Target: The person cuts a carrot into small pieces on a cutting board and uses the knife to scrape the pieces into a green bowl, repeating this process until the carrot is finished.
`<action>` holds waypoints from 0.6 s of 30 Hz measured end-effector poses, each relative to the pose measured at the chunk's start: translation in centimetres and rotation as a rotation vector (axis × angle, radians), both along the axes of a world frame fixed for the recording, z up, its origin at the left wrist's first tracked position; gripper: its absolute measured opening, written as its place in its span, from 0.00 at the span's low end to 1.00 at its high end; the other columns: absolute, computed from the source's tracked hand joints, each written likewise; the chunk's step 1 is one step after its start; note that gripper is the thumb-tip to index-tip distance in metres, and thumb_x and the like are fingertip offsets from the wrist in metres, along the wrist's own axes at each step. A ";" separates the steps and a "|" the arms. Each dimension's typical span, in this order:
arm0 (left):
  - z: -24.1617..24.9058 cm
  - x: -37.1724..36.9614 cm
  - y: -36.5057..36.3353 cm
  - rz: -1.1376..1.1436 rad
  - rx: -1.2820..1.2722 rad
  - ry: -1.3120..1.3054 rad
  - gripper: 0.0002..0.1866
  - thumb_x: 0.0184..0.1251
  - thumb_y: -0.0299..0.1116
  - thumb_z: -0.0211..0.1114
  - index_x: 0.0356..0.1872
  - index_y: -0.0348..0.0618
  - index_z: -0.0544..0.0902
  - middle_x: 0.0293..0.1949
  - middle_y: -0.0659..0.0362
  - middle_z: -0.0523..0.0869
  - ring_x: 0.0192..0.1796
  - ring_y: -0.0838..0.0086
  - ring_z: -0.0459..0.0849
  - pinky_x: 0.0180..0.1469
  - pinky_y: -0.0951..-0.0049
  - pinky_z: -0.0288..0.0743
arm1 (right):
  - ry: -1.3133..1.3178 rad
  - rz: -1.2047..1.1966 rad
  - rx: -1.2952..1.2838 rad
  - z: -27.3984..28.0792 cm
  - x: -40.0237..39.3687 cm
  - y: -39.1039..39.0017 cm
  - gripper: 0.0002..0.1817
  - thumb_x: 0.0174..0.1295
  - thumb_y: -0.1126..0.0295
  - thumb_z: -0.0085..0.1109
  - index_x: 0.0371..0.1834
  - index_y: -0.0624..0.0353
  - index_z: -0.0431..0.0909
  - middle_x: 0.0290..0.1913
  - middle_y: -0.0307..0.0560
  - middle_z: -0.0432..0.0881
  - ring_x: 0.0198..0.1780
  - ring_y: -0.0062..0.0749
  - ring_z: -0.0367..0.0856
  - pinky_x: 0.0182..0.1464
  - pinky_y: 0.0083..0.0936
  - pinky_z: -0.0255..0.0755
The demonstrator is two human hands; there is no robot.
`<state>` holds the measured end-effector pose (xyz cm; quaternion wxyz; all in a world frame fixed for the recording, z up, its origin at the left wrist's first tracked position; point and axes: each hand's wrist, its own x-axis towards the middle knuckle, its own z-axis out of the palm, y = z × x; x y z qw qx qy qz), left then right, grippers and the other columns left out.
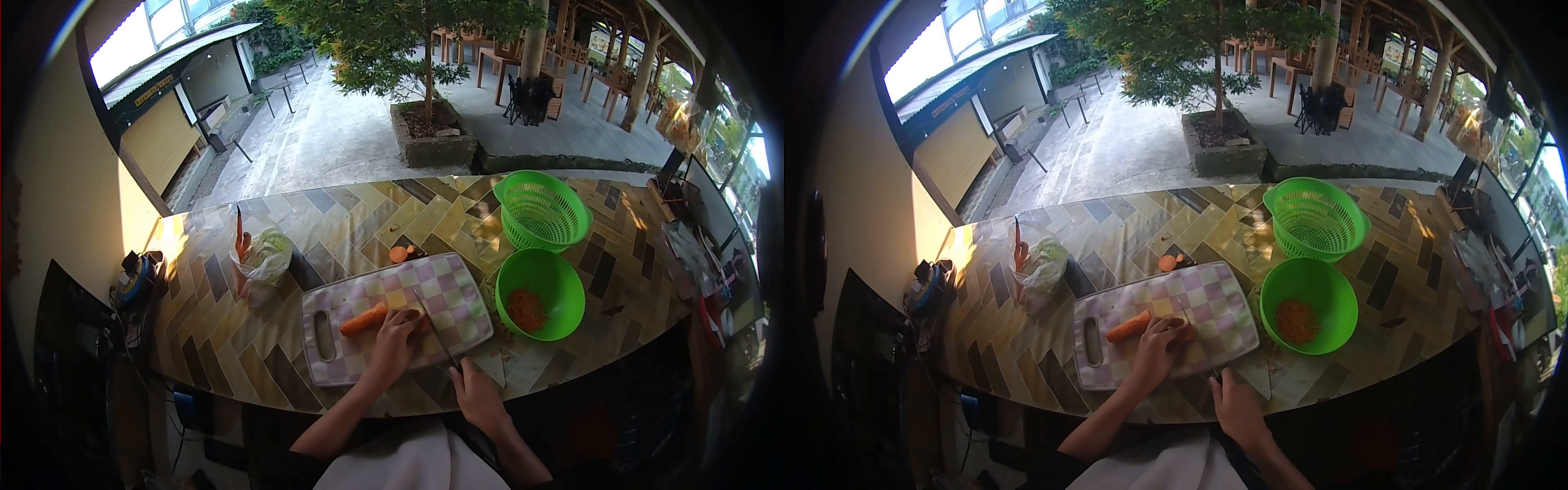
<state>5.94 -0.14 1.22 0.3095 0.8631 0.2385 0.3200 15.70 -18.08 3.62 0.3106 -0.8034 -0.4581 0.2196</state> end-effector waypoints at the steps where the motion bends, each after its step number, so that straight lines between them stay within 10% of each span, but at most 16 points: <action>1: 0.1 0.0 0.0 0.003 0.001 0.004 0.16 0.56 0.20 0.67 0.48 0.36 0.87 0.51 0.50 0.85 0.56 0.54 0.80 0.59 0.61 0.75 | -0.004 0.003 -0.010 0.0 0.0 0.0 0.17 0.77 0.58 0.45 0.41 0.65 0.67 0.23 0.68 0.79 0.30 0.69 0.80 0.32 0.59 0.69; 18: 0.6 0.1 -0.3 0.011 -0.024 0.046 0.15 0.54 0.17 0.65 0.44 0.34 0.87 0.50 0.50 0.85 0.57 0.54 0.79 0.60 0.62 0.73 | 0.060 -0.015 -0.190 2.0 -0.8 1.1 0.16 0.77 0.61 0.45 0.42 0.68 0.66 0.26 0.72 0.78 0.34 0.72 0.77 0.36 0.58 0.66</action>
